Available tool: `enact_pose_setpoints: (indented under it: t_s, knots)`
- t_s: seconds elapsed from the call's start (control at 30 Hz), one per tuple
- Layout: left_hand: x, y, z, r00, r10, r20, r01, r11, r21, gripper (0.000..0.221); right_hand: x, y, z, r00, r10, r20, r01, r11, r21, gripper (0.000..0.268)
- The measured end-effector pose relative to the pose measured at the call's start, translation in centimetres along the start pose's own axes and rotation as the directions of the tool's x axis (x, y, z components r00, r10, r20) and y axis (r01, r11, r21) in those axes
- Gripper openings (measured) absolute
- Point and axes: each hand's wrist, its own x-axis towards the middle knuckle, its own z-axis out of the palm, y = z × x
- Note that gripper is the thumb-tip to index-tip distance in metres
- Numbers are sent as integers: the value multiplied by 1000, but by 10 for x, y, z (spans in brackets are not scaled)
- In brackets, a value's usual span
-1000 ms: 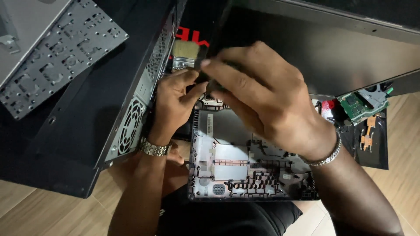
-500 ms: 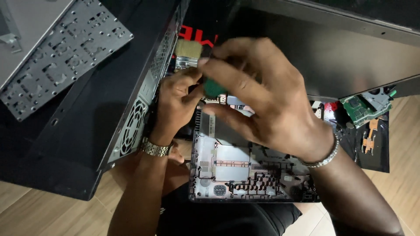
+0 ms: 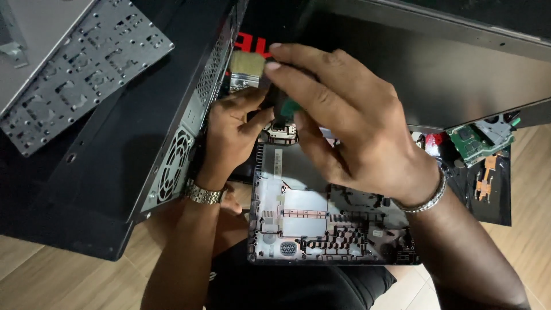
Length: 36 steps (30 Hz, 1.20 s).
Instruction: A person cleans the interior of a laptop with a brush and uses a screwdriver to remove the screen assembly.
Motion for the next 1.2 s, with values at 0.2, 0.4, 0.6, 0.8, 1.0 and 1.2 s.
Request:
enact_pose_setpoints:
  t_s: [0.2,0.4,0.6,0.8,1.0,1.2]
  knots:
    - [6,5,2,1000,-16,-7,16,998,56,26,4,-8,-8,997,74,-19,-72,992,101,33]
    - [3,7,2,998,-60,2,60,997,-51,24,7,-6,-11,999,55,-3,-54,995,79,20]
    - [4,8,2,996,-86,7,87,991,-105,11,8,-10,-16,1000,3,23,-6,994,105,21]
    - [8,16,1,1000,-15,17,13,993,116,31,5,-10,-26,991,43,129,-54,995,83,20]
    - [9,18,2,999,-9,31,5,995,104,30,3,-8,-21,980,68,188,-80,995,55,20]
    - [7,23,1,998,-52,25,50,995,84,30,0,-13,-27,987,100,128,-107,993,48,16]
